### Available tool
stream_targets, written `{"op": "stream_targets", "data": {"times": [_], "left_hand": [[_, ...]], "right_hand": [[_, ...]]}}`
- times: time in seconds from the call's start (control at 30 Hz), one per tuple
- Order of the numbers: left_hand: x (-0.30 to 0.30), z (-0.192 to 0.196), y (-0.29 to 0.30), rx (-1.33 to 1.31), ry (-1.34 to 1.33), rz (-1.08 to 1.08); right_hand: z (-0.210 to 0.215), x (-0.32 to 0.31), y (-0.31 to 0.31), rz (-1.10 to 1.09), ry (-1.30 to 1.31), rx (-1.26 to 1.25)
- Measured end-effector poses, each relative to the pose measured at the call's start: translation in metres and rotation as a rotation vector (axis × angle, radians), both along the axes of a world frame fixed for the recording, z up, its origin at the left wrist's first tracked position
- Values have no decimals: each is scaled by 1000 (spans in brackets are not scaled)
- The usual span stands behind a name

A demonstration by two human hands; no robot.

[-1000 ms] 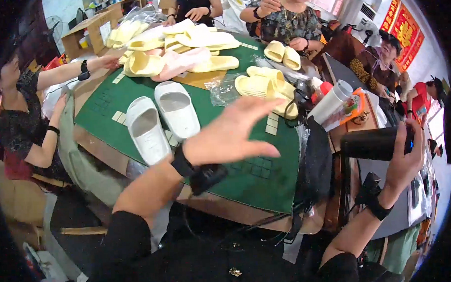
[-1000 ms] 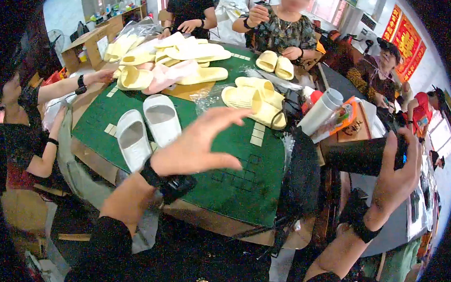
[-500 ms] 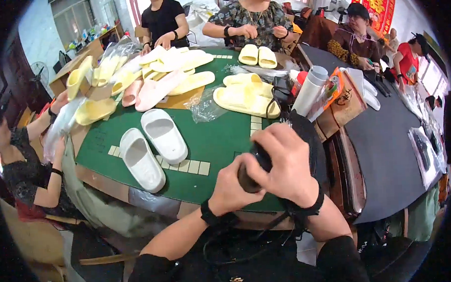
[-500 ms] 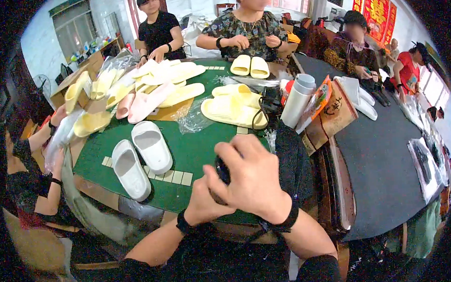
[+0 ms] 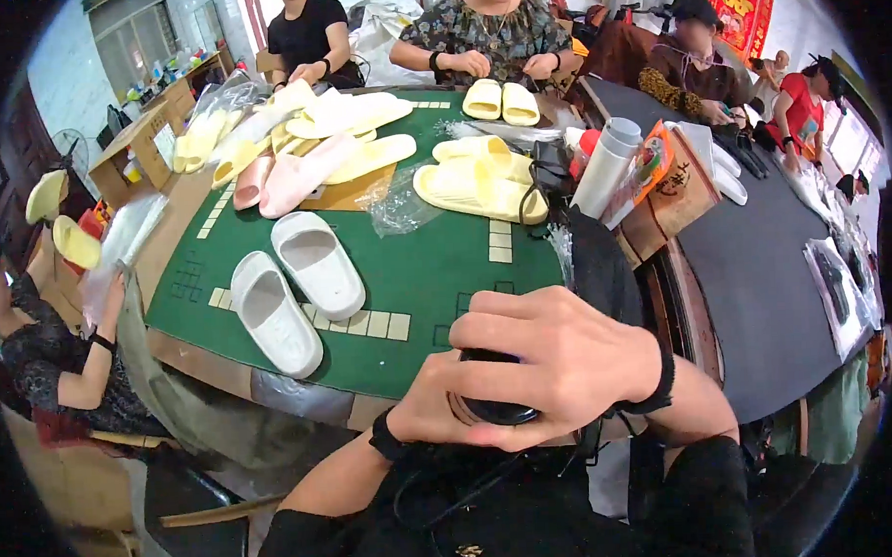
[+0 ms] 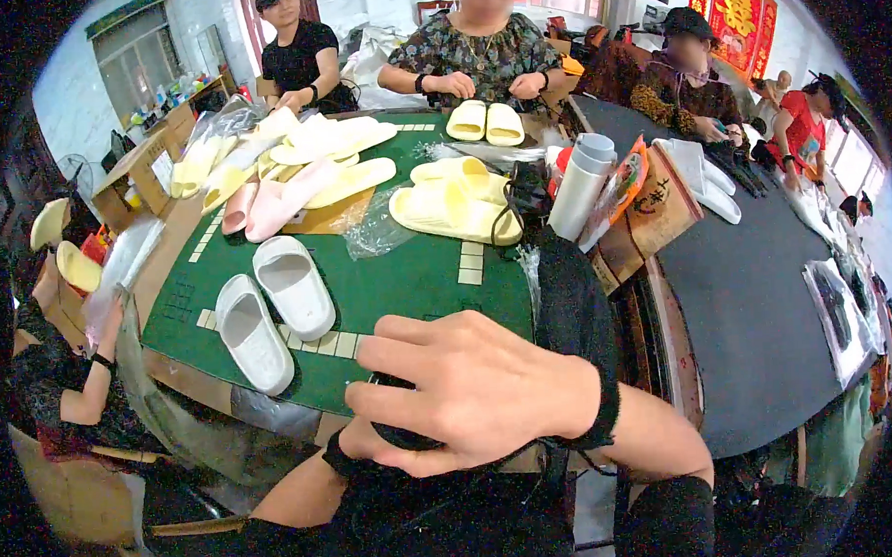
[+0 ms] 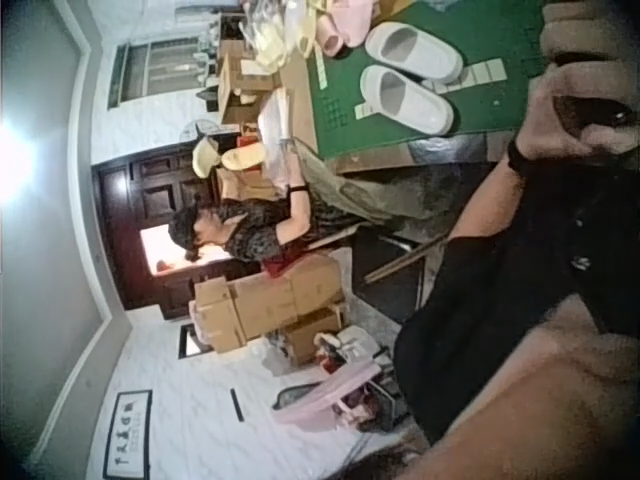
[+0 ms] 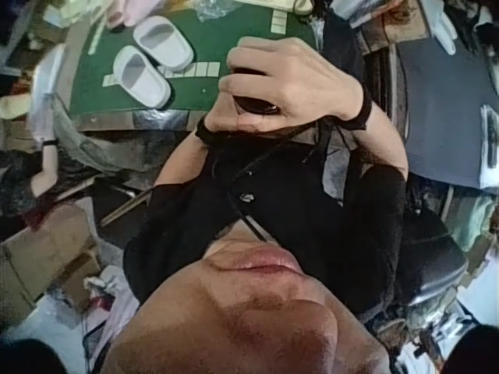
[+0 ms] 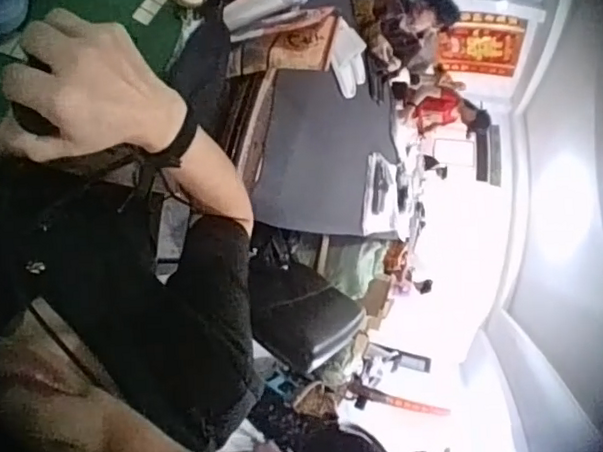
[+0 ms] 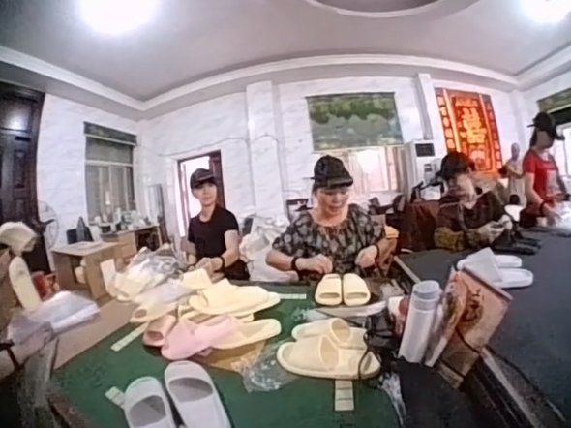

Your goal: Manually attaching tags or components to white slippers.

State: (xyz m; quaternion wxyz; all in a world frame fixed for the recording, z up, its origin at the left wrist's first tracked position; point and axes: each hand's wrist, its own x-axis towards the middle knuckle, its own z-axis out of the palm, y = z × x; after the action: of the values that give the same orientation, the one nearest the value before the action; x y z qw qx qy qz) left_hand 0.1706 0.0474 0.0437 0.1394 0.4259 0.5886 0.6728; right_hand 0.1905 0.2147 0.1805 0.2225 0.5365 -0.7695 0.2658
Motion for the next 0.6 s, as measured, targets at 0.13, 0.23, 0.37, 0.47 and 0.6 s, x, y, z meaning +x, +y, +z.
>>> {"op": "stream_targets", "data": {"times": [0.13, 0.23, 0.37, 0.47, 0.6], "left_hand": [[1, 1, -6, 3, 64, 74], [5, 1, -9, 9, 105, 134], [3, 14, -19, -20, 228, 2], [-1, 23, -28, -62, 357, -137], [8, 30, -29, -51, 52, -81]], "right_hand": [[7, -2, 3, 69, -5, 120], [10, -1, -2, 163, -1, 147], [17, 11, -7, 246, -21, 181], [19, 17, -6, 295, -72, 229], [17, 14, 4, 452, -234, 251]]}}
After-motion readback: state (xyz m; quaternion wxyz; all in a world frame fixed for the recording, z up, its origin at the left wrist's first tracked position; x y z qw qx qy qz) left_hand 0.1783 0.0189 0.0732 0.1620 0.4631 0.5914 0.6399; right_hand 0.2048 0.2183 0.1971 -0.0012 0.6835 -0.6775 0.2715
